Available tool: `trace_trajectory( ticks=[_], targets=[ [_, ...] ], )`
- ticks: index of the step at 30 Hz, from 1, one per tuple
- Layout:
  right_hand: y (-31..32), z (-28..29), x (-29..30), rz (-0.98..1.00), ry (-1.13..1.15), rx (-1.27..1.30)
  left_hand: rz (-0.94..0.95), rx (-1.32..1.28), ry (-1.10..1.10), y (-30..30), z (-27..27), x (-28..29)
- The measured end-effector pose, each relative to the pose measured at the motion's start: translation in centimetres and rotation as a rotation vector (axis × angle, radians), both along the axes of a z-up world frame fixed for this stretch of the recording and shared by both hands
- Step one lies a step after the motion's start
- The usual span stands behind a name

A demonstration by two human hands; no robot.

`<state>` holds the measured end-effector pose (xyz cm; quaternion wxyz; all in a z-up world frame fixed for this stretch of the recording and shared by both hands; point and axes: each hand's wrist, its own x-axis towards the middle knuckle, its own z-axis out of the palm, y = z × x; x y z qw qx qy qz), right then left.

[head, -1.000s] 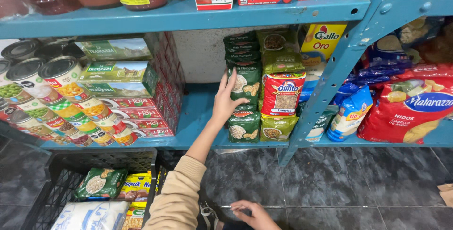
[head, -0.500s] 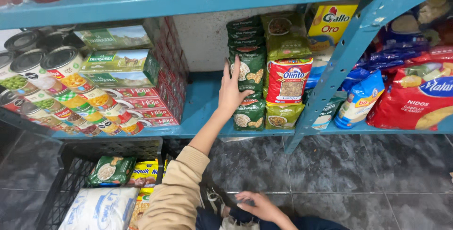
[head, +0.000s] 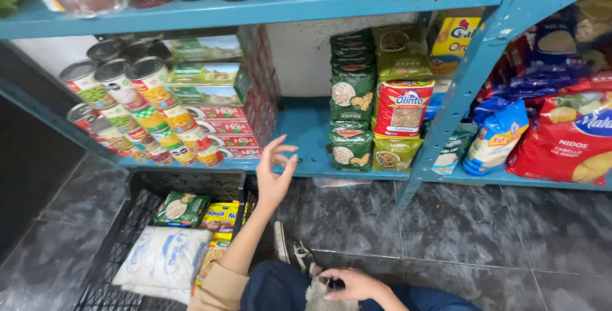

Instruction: The person wipes various packaged food items with a cloth and places them into a black crate while sitting on the floor of a storage area.

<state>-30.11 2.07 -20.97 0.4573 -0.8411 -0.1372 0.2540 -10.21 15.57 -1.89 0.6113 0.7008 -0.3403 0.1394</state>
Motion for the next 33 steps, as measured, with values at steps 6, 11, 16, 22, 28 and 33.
trace_trajectory(
  ticks=[6, 11, 16, 22, 28, 33],
  targets=[
    [1.3, -2.3, -0.6, 0.107, -0.015, -0.089, 0.317, 0.079, 0.231, 13.2, -4.9, -3.2],
    [1.5, -2.5, -0.5, -0.009, 0.049, -0.074, 0.537, 0.503, 0.529, 23.2, -9.9, -6.1],
    [1.5, -1.9, -0.5, -0.041, 0.31, 0.006, 0.72, 0.775, 0.26, 25.9, -12.8, -3.1],
    [-1.0, -6.7, -1.3, -0.614, 0.701, 0.326, 0.99, 1.109, 0.256, 27.0, -14.3, 4.2],
    [-0.8, -7.9, -0.3, -1.247, 0.809, 0.618, 0.991, 1.346, 0.786, 26.9, -13.4, 9.4],
    [-2.6, -11.8, -1.9, -0.587, -0.199, 0.627, 1.217, 1.145, 0.782, 27.3, -15.3, 10.7]
  ],
)
